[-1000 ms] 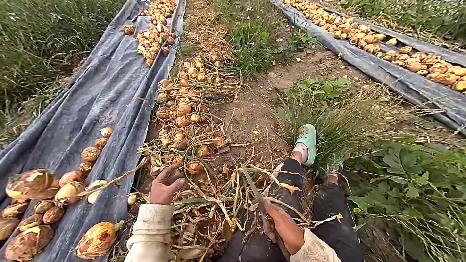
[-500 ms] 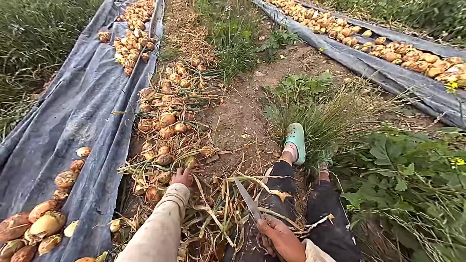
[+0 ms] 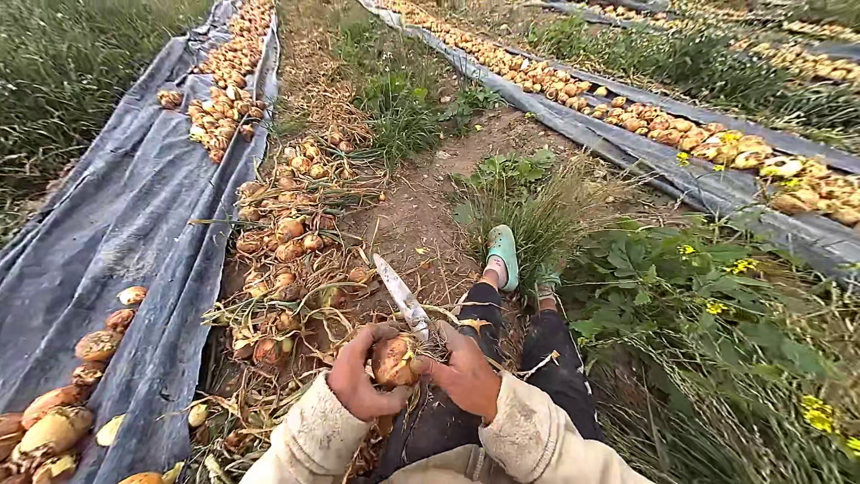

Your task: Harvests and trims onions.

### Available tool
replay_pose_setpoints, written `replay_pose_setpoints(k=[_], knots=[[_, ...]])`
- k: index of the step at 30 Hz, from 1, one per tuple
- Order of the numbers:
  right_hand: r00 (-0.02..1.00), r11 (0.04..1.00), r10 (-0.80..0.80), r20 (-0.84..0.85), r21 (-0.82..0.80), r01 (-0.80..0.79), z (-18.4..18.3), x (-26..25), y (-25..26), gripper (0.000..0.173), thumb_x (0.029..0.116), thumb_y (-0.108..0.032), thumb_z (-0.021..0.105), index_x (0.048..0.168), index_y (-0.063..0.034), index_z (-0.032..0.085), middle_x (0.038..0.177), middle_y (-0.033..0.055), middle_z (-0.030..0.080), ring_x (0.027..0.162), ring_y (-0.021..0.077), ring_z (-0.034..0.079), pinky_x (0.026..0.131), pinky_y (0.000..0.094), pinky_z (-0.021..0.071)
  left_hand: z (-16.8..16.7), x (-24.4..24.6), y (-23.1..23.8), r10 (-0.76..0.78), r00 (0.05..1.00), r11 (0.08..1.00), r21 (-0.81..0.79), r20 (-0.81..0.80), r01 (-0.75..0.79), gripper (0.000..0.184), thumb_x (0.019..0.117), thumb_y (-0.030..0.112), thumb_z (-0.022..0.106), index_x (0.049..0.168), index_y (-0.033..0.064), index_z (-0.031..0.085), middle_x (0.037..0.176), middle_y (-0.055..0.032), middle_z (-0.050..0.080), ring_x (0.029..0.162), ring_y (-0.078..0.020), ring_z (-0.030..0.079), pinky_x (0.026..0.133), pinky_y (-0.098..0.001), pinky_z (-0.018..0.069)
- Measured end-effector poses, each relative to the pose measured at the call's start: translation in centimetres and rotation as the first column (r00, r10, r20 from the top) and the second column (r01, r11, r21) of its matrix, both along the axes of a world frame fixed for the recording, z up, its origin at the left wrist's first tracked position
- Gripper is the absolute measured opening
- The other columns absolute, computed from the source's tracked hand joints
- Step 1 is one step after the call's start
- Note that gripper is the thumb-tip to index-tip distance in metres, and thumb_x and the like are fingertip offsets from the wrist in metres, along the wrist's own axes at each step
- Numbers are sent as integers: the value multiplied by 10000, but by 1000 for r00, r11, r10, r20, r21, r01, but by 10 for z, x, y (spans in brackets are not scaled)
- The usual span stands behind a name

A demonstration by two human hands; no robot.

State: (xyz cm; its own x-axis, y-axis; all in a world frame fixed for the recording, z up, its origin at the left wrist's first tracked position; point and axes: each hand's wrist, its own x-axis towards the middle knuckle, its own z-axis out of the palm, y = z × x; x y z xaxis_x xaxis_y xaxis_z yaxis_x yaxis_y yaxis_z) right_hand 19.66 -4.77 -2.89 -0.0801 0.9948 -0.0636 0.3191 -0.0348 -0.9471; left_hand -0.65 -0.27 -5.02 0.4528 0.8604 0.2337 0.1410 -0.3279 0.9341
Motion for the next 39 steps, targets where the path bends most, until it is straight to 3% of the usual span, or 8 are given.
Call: replay_pose_setpoints(k=[8, 13, 17, 20, 25, 29, 33, 39], knots=[[981, 998, -5, -195, -68, -8, 4, 7, -34, 324, 987, -339, 617, 1115, -49, 684, 861, -22, 668, 664, 16, 588, 624, 239, 519, 24, 23, -29, 117, 909, 919, 391, -400, 54, 739, 474, 317, 923, 1085, -36, 706, 1038, -185, 739, 1043, -419, 668, 930, -588, 524], [949, 961, -75, -307, -277, -13, -3, 11, -43, 298, 1068, -318, 467, 969, -92, 634, 667, -54, 541, 492, 30, 484, 474, 220, 437, 11, 29, -17, 385, 847, 857, 483, -366, -181, 728, 491, 301, 951, 1097, -35, 727, 1305, -326, 603, 1118, -515, 632, 919, -637, 533], [969, 914, -92, -228, -405, -8, -25, 26, -53, 372, 1095, -349, 406, 969, -88, 639, 634, -42, 521, 474, 54, 476, 473, 235, 433, 16, 12, 19, 590, 803, 806, 5, -85, -591, 822, 566, 157, 923, 1279, -37, 564, 1216, -203, 634, 1060, -292, 656, 888, -458, 559], [998, 863, 32, -49, -503, -53, -39, 32, -48, 397, 1092, -409, 441, 1081, -53, 616, 706, 10, 528, 543, 107, 510, 554, 292, 471, 18, 22, 23, 642, 646, 763, -422, 413, -489, 829, 631, -13, 775, 1352, 51, 372, 1093, -116, 644, 891, -183, 707, 734, -353, 628], [992, 905, 130, 1, -408, -118, -36, 21, -22, 654, 983, -553, 568, 1352, -14, 534, 1079, 159, 650, 882, 236, 646, 833, 448, 536, 15, 53, -7, 714, 509, 693, -592, 482, -412, 727, 786, 117, 698, 1415, 26, 345, 1103, -139, 631, 875, -205, 695, 732, -388, 622], [978, 953, -79, -195, -303, 16, -18, 15, -4, 569, 976, -478, 605, 1308, -19, 556, 984, 70, 635, 767, 109, 620, 729, 309, 550, -2, 61, -26, 681, 590, 677, -680, 433, -283, 606, 830, 173, 661, 1355, 0, 411, 1024, -98, 676, 822, -162, 712, 703, -328, 622], [939, 948, -148, -311, -315, 45, -17, 14, 2, 423, 1002, -395, 612, 1227, -37, 607, 939, 44, 657, 738, 83, 634, 671, 267, 558, -25, 49, -34, 475, 758, 820, -537, 447, -197, 891, 480, 256, 966, 1218, -3, 538, 1027, -66, 725, 883, -146, 736, 771, -327, 639], [876, 866, -200, -438, -497, -50, -31, 8, -8, 212, 1072, -261, 504, 1119, -69, 582, 729, -18, 564, 520, 47, 502, 492, 197, 451, -40, 25, -31, 198, 970, 928, -345, 142, -139, 990, 515, 188, 888, 1372, -45, 452, 1267, -134, 636, 1033, -172, 711, 851, -341, 632]])
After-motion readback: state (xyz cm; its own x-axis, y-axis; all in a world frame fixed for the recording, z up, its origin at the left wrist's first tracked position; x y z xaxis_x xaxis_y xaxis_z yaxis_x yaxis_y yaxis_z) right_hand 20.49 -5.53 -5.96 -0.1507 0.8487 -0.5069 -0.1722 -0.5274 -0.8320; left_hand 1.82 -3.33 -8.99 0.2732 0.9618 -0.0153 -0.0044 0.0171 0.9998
